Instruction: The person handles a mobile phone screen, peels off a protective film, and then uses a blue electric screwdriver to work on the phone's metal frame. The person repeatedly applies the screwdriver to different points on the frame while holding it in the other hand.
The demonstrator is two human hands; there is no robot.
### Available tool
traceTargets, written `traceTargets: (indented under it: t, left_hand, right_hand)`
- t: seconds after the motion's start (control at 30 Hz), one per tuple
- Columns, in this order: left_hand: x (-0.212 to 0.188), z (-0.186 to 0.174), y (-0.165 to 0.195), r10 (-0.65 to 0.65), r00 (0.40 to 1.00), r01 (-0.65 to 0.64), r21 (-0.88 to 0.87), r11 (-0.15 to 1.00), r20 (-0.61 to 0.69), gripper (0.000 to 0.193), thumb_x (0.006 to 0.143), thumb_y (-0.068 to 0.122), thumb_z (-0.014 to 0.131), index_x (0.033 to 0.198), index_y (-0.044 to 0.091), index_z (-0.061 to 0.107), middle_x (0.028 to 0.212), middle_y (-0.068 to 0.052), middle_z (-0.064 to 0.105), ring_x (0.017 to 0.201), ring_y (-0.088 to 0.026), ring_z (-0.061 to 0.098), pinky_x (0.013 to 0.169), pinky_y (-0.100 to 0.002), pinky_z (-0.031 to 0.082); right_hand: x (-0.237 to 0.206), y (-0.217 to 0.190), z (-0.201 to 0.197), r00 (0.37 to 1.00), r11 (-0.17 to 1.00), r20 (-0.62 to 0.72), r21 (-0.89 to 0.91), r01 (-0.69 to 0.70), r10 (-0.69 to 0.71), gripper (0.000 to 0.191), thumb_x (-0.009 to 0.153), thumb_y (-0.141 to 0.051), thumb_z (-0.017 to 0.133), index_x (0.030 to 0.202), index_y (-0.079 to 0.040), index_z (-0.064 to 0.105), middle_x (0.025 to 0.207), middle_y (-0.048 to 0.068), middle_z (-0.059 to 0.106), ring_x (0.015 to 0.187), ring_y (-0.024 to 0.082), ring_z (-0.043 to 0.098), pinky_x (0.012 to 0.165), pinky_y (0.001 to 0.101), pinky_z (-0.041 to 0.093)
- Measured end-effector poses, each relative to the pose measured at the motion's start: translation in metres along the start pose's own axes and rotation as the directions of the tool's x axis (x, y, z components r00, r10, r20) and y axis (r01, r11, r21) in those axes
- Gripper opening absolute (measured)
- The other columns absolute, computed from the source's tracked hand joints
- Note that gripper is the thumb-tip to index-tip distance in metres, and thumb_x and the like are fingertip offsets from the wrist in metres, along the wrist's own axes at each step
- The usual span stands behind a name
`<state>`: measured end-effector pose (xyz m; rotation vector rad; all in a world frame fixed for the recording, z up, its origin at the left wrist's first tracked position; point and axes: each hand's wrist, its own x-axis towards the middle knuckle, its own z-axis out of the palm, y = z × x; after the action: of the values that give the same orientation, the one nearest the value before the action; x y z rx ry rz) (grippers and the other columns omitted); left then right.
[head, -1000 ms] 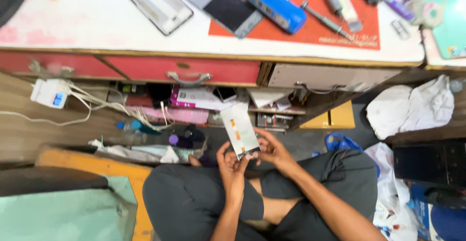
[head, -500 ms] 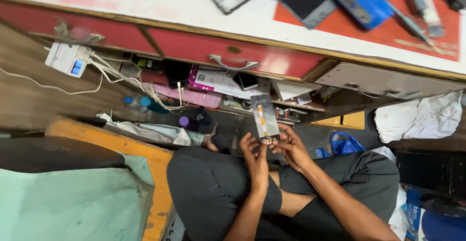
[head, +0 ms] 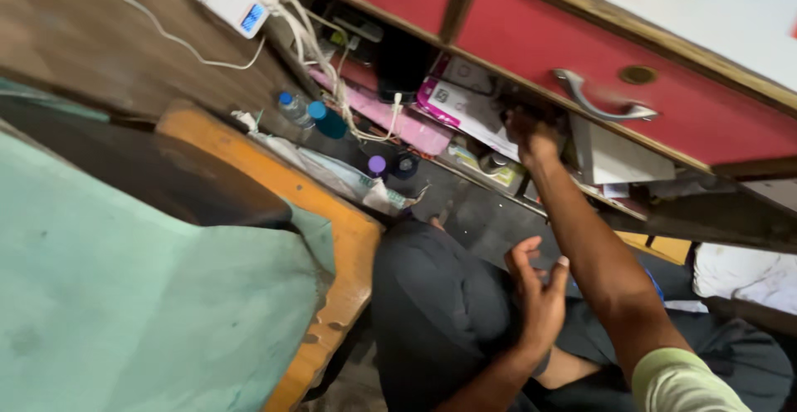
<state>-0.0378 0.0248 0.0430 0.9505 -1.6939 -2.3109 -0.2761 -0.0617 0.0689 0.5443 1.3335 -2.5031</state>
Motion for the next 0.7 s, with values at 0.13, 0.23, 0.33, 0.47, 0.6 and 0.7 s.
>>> traceTargets:
  t: [0.13,0.23,0.33,0.47,0.6,0.7]
  left_hand:
    - [0.000,0.004,-0.002,-0.005,1.000,0.006,-0.085,0.996,0.012,0.045,0.095,0.016,0.070,0.135,0.009,0.050,0.132,-0.012,0.049,0.122,-0.024,0.052,0.093,-0.035,0.047]
    - [-0.006,0.007,-0.002,-0.010,0.999,0.014,-0.093,0.996,0.045,0.044,0.096,0.016,0.070,0.134,0.009,0.051,0.132,-0.011,0.049,0.121,-0.024,0.052,0.094,-0.035,0.047]
    - [-0.005,0.009,0.000,-0.008,0.998,0.014,-0.099,0.995,0.056,0.044,0.094,0.016,0.070,0.134,0.010,0.052,0.130,-0.011,0.049,0.119,-0.024,0.052,0.094,-0.035,0.047]
    - [-0.005,0.006,-0.002,0.013,0.996,-0.003,-0.116,0.993,0.086,0.037,0.095,0.015,0.069,0.129,0.010,0.055,0.128,-0.010,0.048,0.117,-0.024,0.051,0.096,-0.036,0.046]
    - [-0.008,0.008,-0.007,0.226,0.974,-0.226,0.031,0.974,0.031,0.026,0.097,0.008,0.071,0.120,0.006,0.058,0.122,-0.013,0.054,0.117,-0.025,0.053,0.104,-0.037,0.043]
    - [-0.008,0.014,-0.009,0.189,0.982,-0.188,-0.100,0.977,-0.001,0.022,0.090,0.005,0.066,0.111,0.006,0.059,0.113,-0.009,0.056,0.100,-0.021,0.057,0.085,-0.032,0.050]
  right_hand:
    - [0.021,0.006,0.009,0.998,0.996,-0.052,0.086,0.024,-0.020,0.039,0.093,-0.002,0.062,0.129,-0.013,0.056,0.115,0.011,0.069,0.098,0.027,0.071,0.082,0.0388,0.058]
    - [0.019,0.005,0.000,0.995,0.987,-0.046,0.132,0.093,-0.088,0.038,0.096,0.003,0.062,0.132,-0.007,0.056,0.125,0.010,0.070,0.111,0.027,0.073,0.094,0.0384,0.057]
    - [-0.012,0.016,-0.015,0.957,0.969,0.204,-0.094,0.230,-0.208,0.032,0.099,0.005,0.062,0.131,0.003,0.058,0.112,0.015,0.066,0.102,0.025,0.066,0.090,0.0343,0.053]
    - [-0.083,0.032,-0.046,0.990,0.936,0.089,-0.326,0.132,-0.109,0.022,0.099,-0.004,0.060,0.119,0.003,0.061,0.104,0.012,0.068,0.092,0.020,0.066,0.083,0.0301,0.054]
    - [-0.143,0.030,-0.097,0.995,0.935,-0.094,-0.350,-0.060,0.029,0.025,0.099,-0.011,0.057,0.121,0.000,0.062,0.107,0.009,0.069,0.095,0.017,0.067,0.083,0.0282,0.055]
    - [-0.175,0.026,-0.135,0.995,0.984,-0.078,-0.161,-0.070,0.058,0.028,0.101,-0.016,0.054,0.123,-0.001,0.063,0.110,0.009,0.069,0.098,0.016,0.066,0.083,0.0271,0.054]
